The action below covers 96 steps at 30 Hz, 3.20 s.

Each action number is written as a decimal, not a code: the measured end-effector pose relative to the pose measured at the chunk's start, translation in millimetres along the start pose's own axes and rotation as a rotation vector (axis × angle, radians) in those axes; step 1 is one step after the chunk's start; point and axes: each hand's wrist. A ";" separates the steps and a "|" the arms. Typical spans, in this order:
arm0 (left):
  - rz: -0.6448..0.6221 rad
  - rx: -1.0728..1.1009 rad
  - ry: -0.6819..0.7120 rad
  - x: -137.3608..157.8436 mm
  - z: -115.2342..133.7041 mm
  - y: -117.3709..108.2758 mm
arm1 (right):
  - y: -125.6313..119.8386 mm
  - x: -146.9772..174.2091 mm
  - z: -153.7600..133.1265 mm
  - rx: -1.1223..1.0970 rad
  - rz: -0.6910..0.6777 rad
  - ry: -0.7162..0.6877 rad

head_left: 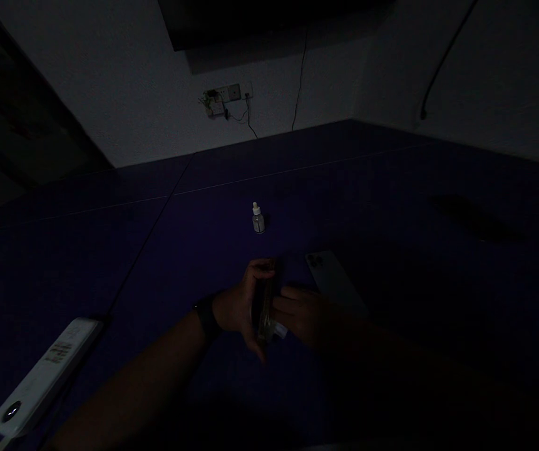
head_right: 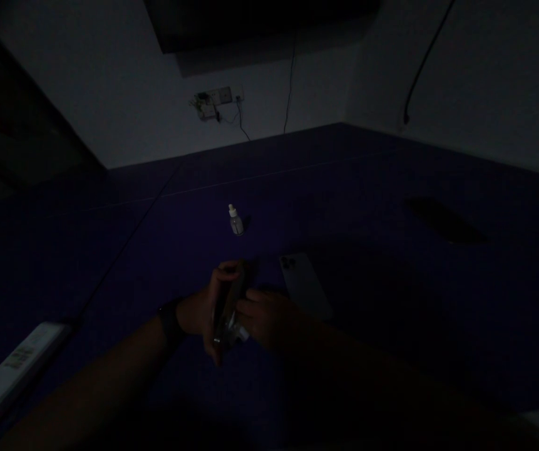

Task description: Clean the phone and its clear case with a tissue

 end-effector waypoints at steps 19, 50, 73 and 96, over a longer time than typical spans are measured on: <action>0.007 0.047 0.052 -0.1 4.3 -0.9 | 5.7 -3.0 41.5 0.145 0.005 0.342; 0.004 0.044 0.053 0.6 4.8 -0.3 | 7.6 -5.3 28.0 -0.013 -0.002 0.252; 0.014 0.080 0.022 -1.2 6.9 -0.3 | 8.5 -6.4 42.6 0.042 -0.030 0.407; 0.267 0.558 -0.326 2.8 18.8 4.7 | -35.0 12.2 29.4 -0.364 0.340 0.295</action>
Point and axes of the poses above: each hand's wrist, its own x-axis away from the middle knuckle, its own y-axis out of the palm, z = x × y, and after that the axes turned 3 degrees about -x, right-handed
